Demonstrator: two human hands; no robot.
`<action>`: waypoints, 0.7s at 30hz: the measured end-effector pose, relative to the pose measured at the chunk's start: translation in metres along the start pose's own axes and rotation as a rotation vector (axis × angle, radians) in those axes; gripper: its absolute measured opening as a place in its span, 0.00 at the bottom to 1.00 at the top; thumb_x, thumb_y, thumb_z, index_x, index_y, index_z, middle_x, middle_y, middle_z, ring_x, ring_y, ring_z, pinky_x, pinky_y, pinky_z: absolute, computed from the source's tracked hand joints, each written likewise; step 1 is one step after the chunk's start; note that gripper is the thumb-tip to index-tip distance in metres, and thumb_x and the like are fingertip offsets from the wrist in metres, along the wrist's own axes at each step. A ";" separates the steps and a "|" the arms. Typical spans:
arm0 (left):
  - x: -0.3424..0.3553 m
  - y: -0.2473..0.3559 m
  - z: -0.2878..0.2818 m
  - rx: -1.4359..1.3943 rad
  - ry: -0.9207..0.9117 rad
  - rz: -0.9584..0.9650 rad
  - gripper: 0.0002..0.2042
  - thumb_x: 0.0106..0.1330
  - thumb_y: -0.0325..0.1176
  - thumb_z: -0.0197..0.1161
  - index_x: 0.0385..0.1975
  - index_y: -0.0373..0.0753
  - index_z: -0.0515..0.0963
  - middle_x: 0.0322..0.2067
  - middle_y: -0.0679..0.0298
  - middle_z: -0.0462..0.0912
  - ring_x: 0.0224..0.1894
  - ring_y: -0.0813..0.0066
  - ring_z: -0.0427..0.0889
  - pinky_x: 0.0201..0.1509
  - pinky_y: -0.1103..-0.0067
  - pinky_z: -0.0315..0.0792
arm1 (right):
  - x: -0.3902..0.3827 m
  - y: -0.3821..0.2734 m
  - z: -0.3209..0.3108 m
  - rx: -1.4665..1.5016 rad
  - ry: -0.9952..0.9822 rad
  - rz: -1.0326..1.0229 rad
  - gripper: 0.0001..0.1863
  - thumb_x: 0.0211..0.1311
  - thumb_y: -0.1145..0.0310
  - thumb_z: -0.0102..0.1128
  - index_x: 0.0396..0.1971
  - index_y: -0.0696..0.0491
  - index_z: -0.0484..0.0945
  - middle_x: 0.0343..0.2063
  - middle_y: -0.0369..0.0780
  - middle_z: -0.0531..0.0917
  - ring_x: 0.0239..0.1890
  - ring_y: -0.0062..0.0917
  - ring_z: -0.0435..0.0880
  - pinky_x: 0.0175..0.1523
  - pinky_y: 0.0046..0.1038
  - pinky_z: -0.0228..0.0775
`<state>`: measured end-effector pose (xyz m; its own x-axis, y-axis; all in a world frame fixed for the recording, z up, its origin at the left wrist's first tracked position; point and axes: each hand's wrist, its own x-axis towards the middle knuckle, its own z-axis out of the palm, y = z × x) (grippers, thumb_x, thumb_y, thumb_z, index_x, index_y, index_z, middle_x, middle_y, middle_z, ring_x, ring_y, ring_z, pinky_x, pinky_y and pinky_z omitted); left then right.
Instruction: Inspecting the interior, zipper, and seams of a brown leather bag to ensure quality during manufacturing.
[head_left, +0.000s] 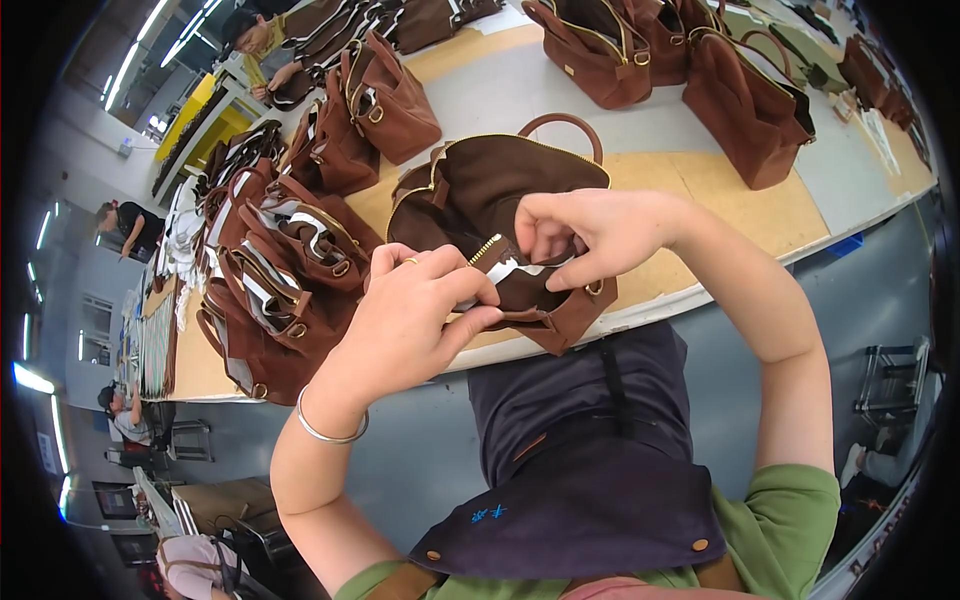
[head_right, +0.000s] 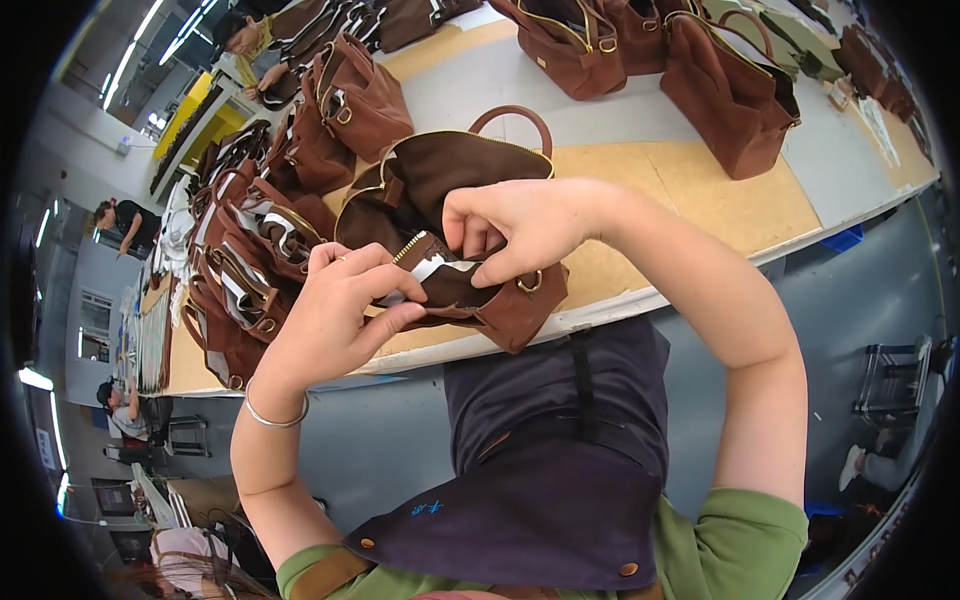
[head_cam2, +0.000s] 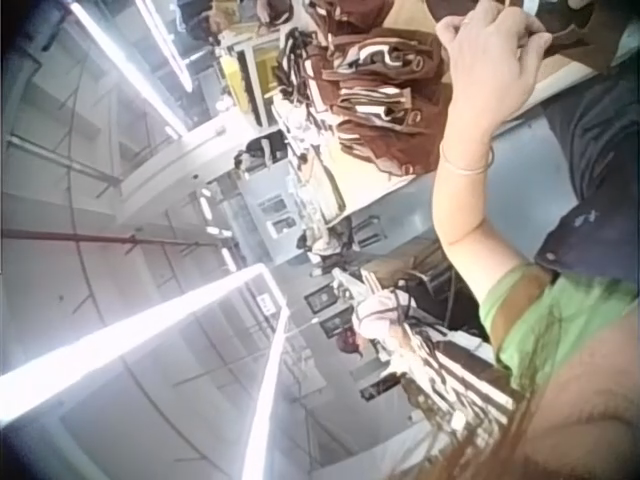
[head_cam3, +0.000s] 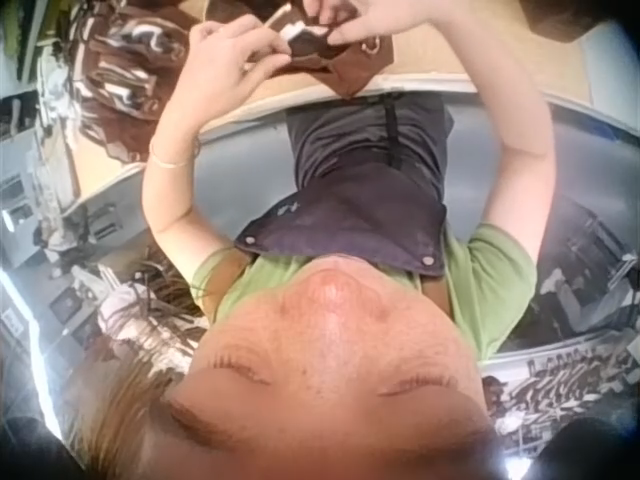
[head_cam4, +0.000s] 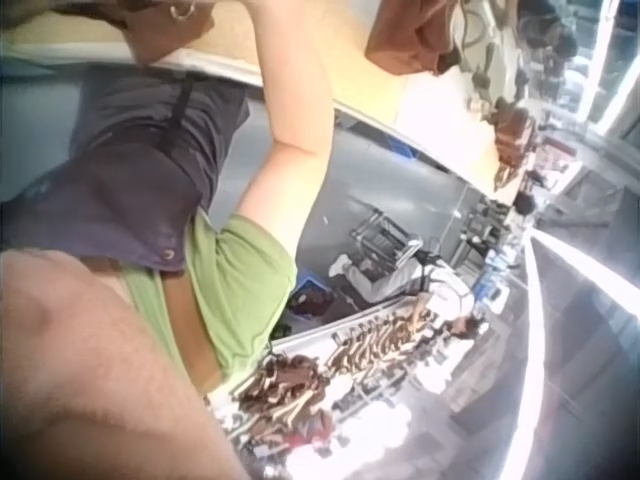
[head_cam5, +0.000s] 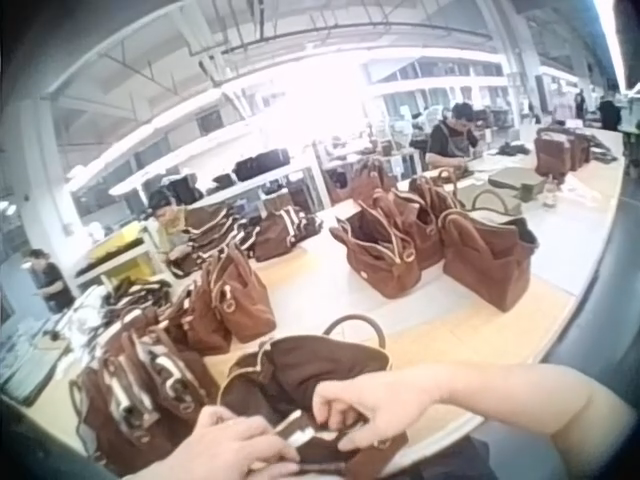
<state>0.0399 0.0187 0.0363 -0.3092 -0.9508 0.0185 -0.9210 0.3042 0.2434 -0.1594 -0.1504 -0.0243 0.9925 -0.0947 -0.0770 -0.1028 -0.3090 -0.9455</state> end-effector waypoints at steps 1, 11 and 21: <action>-0.001 0.000 0.002 0.000 -0.002 -0.001 0.06 0.58 0.33 0.70 0.34 0.45 0.82 0.32 0.66 0.76 0.38 0.69 0.76 0.54 0.71 0.58 | 0.000 0.002 0.002 -0.111 0.066 -0.019 0.15 0.56 0.71 0.65 0.43 0.55 0.75 0.31 0.37 0.82 0.33 0.23 0.80 0.36 0.28 0.71; 0.001 0.021 0.027 0.092 0.287 0.144 0.04 0.56 0.35 0.70 0.27 0.45 0.84 0.38 0.70 0.80 0.37 0.70 0.78 0.51 0.68 0.60 | -0.008 -0.012 0.018 -0.419 0.113 0.030 0.08 0.53 0.69 0.66 0.31 0.57 0.83 0.28 0.43 0.84 0.31 0.35 0.83 0.36 0.33 0.73; 0.008 0.022 0.030 -0.069 0.228 0.007 0.03 0.56 0.33 0.70 0.24 0.43 0.84 0.32 0.69 0.80 0.31 0.72 0.78 0.47 0.70 0.60 | -0.011 -0.016 0.017 -0.416 0.133 -0.003 0.07 0.54 0.70 0.64 0.32 0.56 0.85 0.28 0.43 0.86 0.31 0.36 0.85 0.38 0.33 0.75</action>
<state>0.0097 0.0200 0.0127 -0.2468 -0.9396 0.2370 -0.8980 0.3137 0.3085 -0.1677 -0.1277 -0.0136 0.9785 -0.2059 -0.0077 -0.1450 -0.6620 -0.7354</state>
